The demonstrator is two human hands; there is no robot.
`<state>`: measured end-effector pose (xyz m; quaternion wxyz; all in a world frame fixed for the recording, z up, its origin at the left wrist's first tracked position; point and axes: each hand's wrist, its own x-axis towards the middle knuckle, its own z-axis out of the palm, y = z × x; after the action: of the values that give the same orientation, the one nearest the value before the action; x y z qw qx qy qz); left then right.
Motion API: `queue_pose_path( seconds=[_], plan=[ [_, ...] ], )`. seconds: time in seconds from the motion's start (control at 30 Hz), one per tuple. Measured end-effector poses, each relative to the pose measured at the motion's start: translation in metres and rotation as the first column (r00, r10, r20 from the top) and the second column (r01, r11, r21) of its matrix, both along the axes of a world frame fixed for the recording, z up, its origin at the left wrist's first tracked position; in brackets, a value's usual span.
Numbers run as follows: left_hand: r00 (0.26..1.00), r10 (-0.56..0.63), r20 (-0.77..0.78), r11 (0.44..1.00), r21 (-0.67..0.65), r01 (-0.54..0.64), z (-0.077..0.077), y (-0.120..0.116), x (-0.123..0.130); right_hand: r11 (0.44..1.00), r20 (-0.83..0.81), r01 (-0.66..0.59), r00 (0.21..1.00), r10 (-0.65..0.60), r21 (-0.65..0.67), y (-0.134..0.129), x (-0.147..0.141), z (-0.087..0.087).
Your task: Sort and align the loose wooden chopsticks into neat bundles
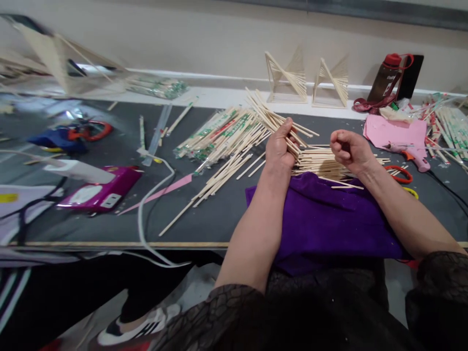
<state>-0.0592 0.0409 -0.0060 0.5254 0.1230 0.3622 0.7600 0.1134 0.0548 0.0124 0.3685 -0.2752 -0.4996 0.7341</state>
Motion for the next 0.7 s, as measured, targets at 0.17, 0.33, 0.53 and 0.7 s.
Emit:
queue_pose_path(
  seconds=[0.17,0.33,0.53,0.7],
  plan=[
    [1.0,0.0,-0.019,1.0,0.004,0.0,-0.003,0.001,0.0,0.997,0.05,0.075,0.996,-0.075,0.007,0.007,0.003,-0.003],
    [0.992,0.03,-0.121,0.999,0.015,-0.029,-0.003,-0.001,0.006,0.999,0.175,-0.003,0.985,-0.003,0.038,0.001,-0.001,-0.007],
    [0.979,0.114,-0.172,0.993,0.015,-0.113,-0.001,-0.002,0.013,1.0,0.314,-0.017,0.949,0.022,-0.02,-0.012,-0.012,-0.005],
    [0.968,0.132,-0.213,0.991,0.032,-0.128,-0.004,-0.001,0.019,0.999,0.321,0.034,0.946,-0.042,0.031,-0.018,-0.018,-0.005]
  ],
)
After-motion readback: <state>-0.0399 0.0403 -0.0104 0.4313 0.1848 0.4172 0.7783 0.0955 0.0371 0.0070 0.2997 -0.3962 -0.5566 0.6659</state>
